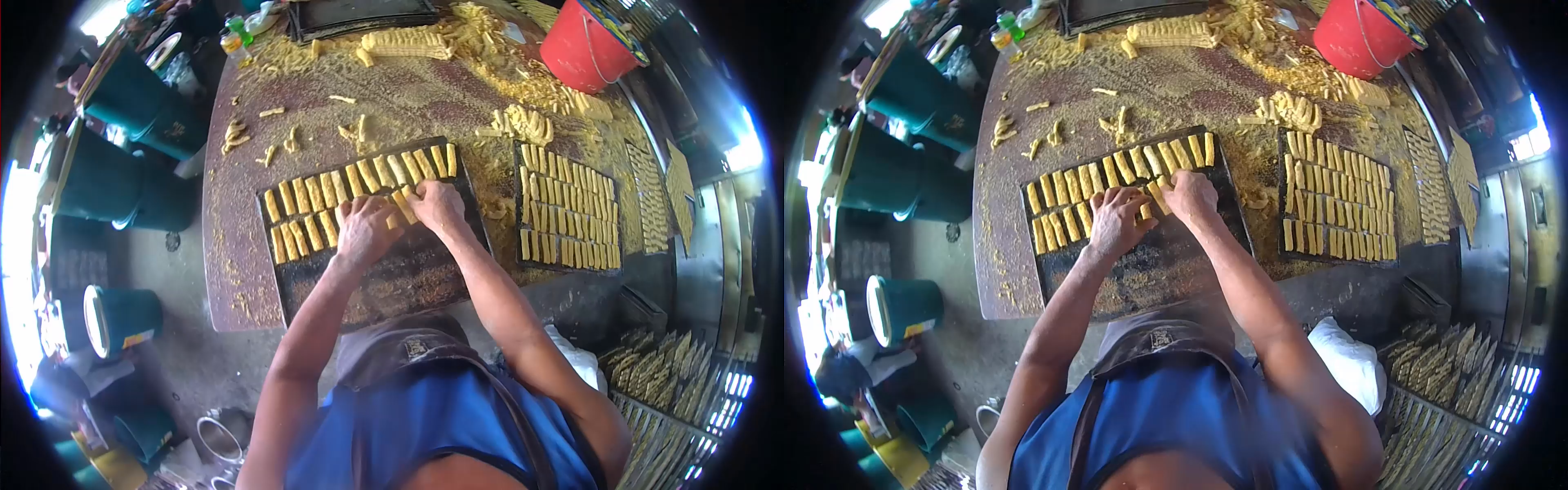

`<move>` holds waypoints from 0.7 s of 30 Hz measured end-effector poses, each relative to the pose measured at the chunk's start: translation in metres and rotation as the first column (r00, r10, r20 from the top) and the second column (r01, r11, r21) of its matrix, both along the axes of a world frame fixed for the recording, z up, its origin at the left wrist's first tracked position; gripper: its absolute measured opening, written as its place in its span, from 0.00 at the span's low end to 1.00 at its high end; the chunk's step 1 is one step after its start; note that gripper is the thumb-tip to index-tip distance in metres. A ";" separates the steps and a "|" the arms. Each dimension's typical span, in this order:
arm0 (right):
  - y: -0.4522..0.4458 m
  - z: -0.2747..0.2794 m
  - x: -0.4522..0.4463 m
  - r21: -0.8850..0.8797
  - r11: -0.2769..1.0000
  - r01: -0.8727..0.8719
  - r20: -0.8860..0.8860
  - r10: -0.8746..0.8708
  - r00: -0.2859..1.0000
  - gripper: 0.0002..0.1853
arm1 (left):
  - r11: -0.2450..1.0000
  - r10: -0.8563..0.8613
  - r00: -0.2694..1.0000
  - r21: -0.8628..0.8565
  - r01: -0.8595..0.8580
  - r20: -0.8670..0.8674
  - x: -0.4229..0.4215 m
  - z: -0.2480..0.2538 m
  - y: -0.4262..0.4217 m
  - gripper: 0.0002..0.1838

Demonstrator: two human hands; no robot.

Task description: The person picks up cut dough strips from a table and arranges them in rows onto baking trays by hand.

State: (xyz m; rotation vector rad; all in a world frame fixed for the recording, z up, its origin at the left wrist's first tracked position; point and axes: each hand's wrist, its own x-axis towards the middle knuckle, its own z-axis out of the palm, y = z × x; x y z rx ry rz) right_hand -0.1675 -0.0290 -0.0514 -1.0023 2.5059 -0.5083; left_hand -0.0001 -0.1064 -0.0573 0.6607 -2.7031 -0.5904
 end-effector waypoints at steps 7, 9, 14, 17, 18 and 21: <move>0.015 -0.016 -0.005 -0.270 0.962 -0.036 -0.041 0.026 0.999 0.11 | 0.999 -0.020 0.999 -0.045 0.018 -0.042 -0.032 -0.012 0.004 0.22; 0.016 -0.018 -0.003 -0.293 0.956 -0.019 -0.016 0.015 1.000 0.11 | 0.999 -0.047 0.997 0.014 0.047 -0.057 -0.026 -0.014 -0.001 0.20; 0.028 0.010 -0.041 -0.395 0.918 0.037 0.028 -0.028 0.999 0.09 | 0.998 -0.057 0.982 0.019 0.061 -0.180 -0.031 0.002 -0.005 0.23; 0.070 0.024 -0.155 -0.444 0.817 0.368 0.102 -0.362 0.927 0.13 | 0.996 -0.063 0.971 0.044 0.075 -0.230 -0.059 0.016 -0.009 0.21; 0.085 0.038 -0.197 -0.367 0.787 0.495 0.164 -0.470 0.868 0.13 | 0.995 -0.086 0.964 0.023 0.095 -0.252 -0.077 0.015 -0.009 0.19; 0.138 0.000 -0.363 -0.234 0.891 0.390 -0.021 -0.405 0.914 0.13 | 0.983 -0.172 0.932 0.009 0.185 -0.318 -0.147 0.013 0.002 0.17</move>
